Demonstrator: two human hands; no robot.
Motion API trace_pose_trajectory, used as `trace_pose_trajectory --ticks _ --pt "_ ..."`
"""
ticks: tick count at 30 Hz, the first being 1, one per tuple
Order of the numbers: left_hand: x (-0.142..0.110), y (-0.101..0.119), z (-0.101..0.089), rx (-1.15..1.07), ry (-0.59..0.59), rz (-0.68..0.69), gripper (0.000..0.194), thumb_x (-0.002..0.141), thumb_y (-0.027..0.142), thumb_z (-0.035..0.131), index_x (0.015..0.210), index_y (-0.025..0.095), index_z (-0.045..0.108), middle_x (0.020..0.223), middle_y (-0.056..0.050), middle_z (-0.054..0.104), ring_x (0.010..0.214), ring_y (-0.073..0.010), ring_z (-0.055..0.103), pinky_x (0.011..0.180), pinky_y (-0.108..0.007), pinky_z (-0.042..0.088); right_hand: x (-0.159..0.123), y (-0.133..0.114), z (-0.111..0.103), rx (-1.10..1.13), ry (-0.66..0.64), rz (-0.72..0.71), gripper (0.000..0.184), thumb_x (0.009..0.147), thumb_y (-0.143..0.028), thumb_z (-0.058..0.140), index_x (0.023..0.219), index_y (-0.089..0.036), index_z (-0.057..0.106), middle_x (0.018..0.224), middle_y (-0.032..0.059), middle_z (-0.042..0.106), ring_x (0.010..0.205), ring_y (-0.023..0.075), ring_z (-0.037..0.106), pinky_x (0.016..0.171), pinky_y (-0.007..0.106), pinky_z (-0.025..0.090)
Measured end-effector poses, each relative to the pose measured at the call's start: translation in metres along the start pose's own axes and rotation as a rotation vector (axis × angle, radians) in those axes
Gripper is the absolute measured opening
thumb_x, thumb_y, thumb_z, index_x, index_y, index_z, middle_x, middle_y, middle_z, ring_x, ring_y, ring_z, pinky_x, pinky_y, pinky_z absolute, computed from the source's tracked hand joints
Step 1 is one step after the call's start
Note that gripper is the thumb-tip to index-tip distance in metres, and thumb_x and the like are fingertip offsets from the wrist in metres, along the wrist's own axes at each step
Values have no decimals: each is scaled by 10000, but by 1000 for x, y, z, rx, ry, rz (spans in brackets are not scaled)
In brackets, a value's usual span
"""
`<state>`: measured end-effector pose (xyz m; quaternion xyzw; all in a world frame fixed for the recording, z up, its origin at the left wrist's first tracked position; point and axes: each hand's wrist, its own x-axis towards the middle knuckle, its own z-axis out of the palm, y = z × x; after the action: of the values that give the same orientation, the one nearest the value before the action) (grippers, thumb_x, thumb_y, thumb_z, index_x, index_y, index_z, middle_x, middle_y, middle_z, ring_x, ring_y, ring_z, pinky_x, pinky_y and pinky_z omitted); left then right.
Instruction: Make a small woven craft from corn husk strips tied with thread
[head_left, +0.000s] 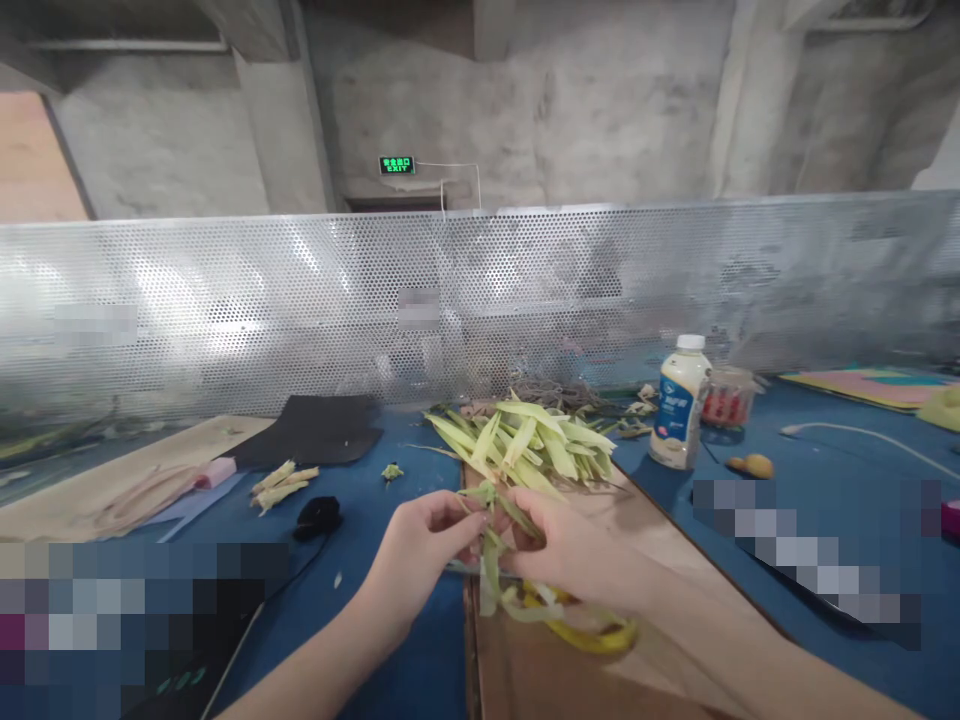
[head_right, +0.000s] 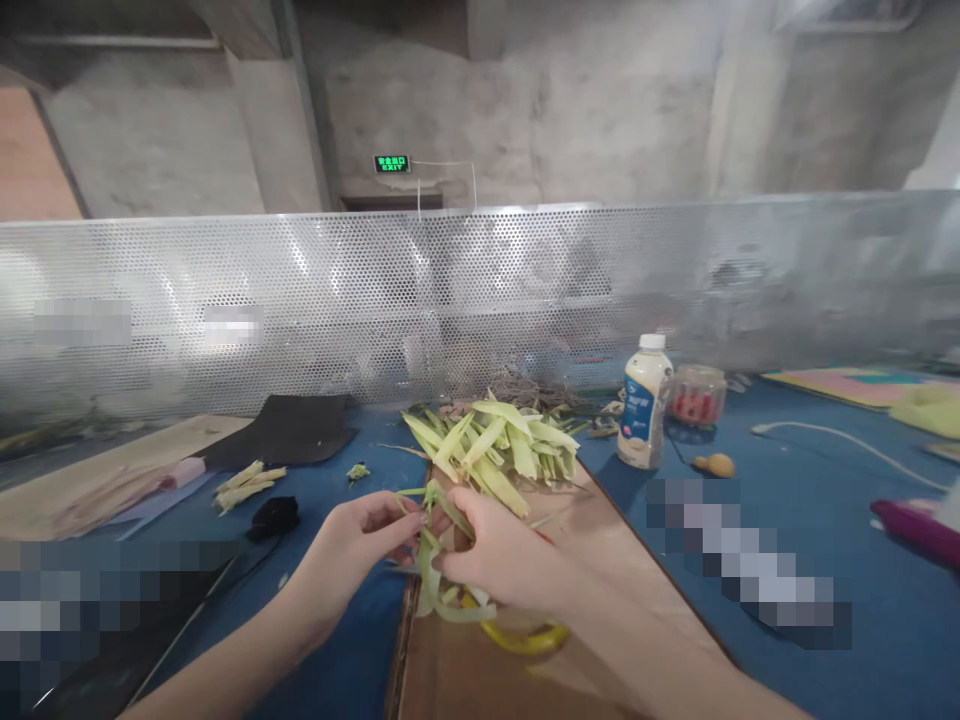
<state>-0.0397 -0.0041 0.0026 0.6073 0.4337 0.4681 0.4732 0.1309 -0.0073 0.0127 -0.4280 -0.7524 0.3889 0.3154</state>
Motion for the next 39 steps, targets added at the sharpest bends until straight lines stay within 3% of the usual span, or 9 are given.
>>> trace_pose_trajectory --ticks 7,14,19,26,30,34,39 --pt "-2 0 3 -55 3 -57 253 647 370 660 734 134 627 653 -12 625 551 -119 552 599 -263 481 -2 5 12 -5 59 -125 224 684 -146 541 889 -186 461 820 -4 551 757 147 530 649 250 416" --pt "-1 -5 3 -61 -44 8 206 689 326 625 711 122 611 555 21 551 488 -86 468 507 -217 397 -2 5 15 -25 118 -88 243 669 -144 561 894 -189 483 867 9 577 817 167 530 672 259 413" --pt "-1 -3 4 -101 -50 -48 179 697 304 621 729 134 577 610 14 573 538 -93 492 558 -224 406 -3 0 15 -20 148 -109 129 773 -295 522 832 -181 515 827 27 592 788 170 540 650 259 422" --pt "-3 -4 4 -178 -86 -17 219 712 276 615 893 168 557 705 6 573 618 -106 518 587 -225 413 -3 -1 12 6 239 -113 262 818 -417 461 799 -187 586 785 30 597 797 171 539 687 256 424" --pt "-1 -8 4 -210 -160 -46 192 742 285 578 860 133 573 661 -4 553 560 -93 493 557 -228 408 -1 5 15 177 185 -111 295 812 -439 470 754 -166 563 645 -6 550 621 123 512 557 216 402" --pt "0 -7 4 -223 -190 -50 269 766 348 545 933 138 553 651 -3 538 560 -103 495 470 -206 381 -2 6 18 314 197 -75 278 785 -444 515 767 -168 549 623 -20 547 590 103 497 523 188 383" --pt "-2 -2 7 -113 -175 -9 354 650 295 677 931 145 523 700 -11 597 578 -105 521 447 -179 362 -3 6 19 363 188 -32 310 778 -478 505 752 -173 552 591 -21 515 592 115 504 542 204 403"
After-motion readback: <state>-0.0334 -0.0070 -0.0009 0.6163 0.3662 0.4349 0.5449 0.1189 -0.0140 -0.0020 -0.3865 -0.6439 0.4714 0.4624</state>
